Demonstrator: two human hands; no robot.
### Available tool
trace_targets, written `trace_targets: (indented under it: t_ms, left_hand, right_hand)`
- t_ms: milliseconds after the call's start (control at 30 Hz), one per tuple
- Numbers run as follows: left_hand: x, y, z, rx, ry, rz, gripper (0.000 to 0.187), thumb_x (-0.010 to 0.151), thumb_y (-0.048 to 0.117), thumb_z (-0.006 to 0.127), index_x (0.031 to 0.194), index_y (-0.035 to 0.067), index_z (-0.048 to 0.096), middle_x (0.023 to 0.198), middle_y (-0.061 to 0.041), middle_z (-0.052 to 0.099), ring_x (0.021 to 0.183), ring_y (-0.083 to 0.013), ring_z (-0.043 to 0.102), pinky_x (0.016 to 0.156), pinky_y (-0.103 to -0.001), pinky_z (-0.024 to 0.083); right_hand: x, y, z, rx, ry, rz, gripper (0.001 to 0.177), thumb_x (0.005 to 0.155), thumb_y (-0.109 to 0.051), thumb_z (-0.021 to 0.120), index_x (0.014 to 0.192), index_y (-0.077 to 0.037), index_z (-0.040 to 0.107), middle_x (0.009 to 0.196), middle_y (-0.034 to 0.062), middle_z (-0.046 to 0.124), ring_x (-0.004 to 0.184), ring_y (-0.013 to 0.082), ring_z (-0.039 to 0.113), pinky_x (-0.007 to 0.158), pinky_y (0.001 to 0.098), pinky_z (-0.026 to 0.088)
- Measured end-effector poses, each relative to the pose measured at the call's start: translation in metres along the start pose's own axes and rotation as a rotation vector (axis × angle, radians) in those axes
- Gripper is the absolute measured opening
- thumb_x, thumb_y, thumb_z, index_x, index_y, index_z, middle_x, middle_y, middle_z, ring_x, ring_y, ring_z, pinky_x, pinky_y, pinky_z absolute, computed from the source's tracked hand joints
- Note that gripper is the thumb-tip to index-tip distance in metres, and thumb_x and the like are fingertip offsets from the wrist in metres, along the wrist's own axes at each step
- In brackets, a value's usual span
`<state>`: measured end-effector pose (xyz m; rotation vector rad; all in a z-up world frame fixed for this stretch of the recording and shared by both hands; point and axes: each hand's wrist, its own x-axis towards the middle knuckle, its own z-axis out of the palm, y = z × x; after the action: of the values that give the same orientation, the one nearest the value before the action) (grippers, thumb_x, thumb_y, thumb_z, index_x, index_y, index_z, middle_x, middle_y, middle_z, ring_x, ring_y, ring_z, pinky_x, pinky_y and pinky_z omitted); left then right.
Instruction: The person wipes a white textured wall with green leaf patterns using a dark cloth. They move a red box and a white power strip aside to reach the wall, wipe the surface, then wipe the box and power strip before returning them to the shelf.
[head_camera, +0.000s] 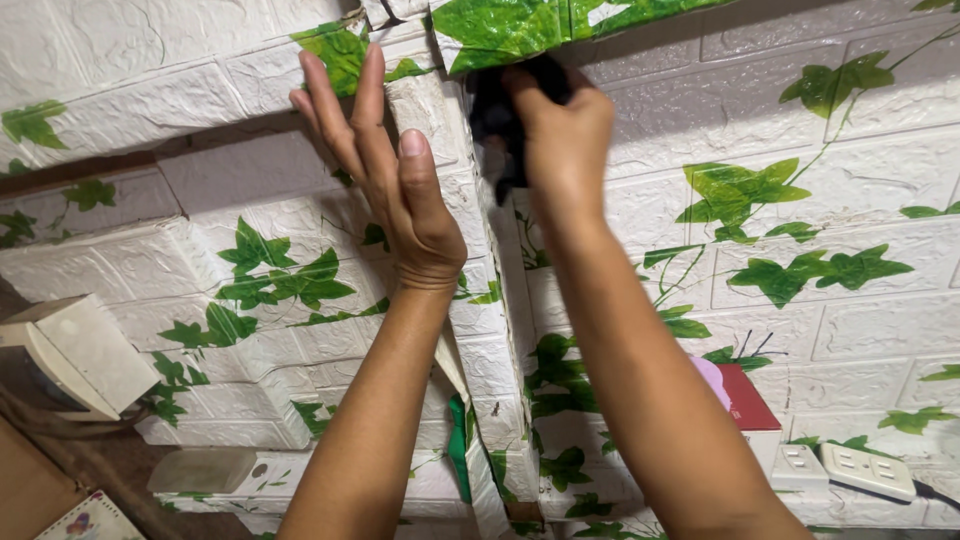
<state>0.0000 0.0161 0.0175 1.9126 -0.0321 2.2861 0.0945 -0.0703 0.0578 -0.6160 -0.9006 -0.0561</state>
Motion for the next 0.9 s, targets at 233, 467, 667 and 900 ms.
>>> trace_targets:
  t_ms: [233, 467, 667, 900]
  left_hand:
    - [0.000, -0.004, 0.000, 0.028, 0.008, 0.013, 0.056, 0.116, 0.051, 0.028, 0.162, 0.022, 0.043, 0.171, -0.001, 0.009, 0.161, -0.0270, -0.002, 0.136, -0.050, -0.001]
    - [0.000, -0.005, 0.002, 0.025, 0.016, 0.011, 0.057, 0.115, 0.051, 0.031, 0.162, 0.022, 0.043, 0.171, -0.001, 0.010, 0.161, -0.0266, -0.002, 0.136, -0.049, -0.001]
    - [-0.002, -0.002, 0.001, 0.023, 0.012, 0.001, 0.057, 0.114, 0.051, 0.032, 0.162, 0.022, 0.045, 0.171, -0.002, 0.011, 0.161, -0.0262, -0.002, 0.135, -0.049, -0.001]
    - [0.001, -0.004, 0.003, 0.112, -0.014, 0.003, 0.059, 0.111, 0.051, 0.033, 0.161, 0.022, 0.044, 0.176, -0.003, 0.011, 0.160, -0.0260, -0.004, 0.135, -0.049, -0.002]
  right_hand:
    - [-0.006, 0.010, -0.018, -0.154, -0.169, -0.055, 0.023, 0.093, -0.012, 0.071, 0.110, 0.004, 0.073, 0.090, 0.0092, 0.075, 0.074, 0.0156, 0.069, 0.064, 0.0264, 0.057]
    - [0.024, -0.035, -0.059, 0.828, 0.124, 0.664, 0.042, 0.093, -0.005, 0.055, 0.131, 0.012, 0.048, 0.125, 0.0355, 0.062, 0.107, 0.0474, 0.069, 0.084, 0.0553, 0.059]
    - [0.071, -0.063, -0.138, 0.805, 0.258, 0.595, 0.048, 0.081, 0.011, 0.059, 0.127, 0.009, 0.048, 0.123, 0.0376, 0.061, 0.108, 0.0541, 0.068, 0.092, 0.0610, 0.062]
    - [0.119, -0.102, -0.313, 0.456, 0.394, -0.075, 0.033, 0.091, 0.001, 0.062, 0.124, 0.006, 0.058, 0.122, 0.0227, 0.063, 0.112, 0.0375, 0.064, 0.102, 0.0513, 0.054]
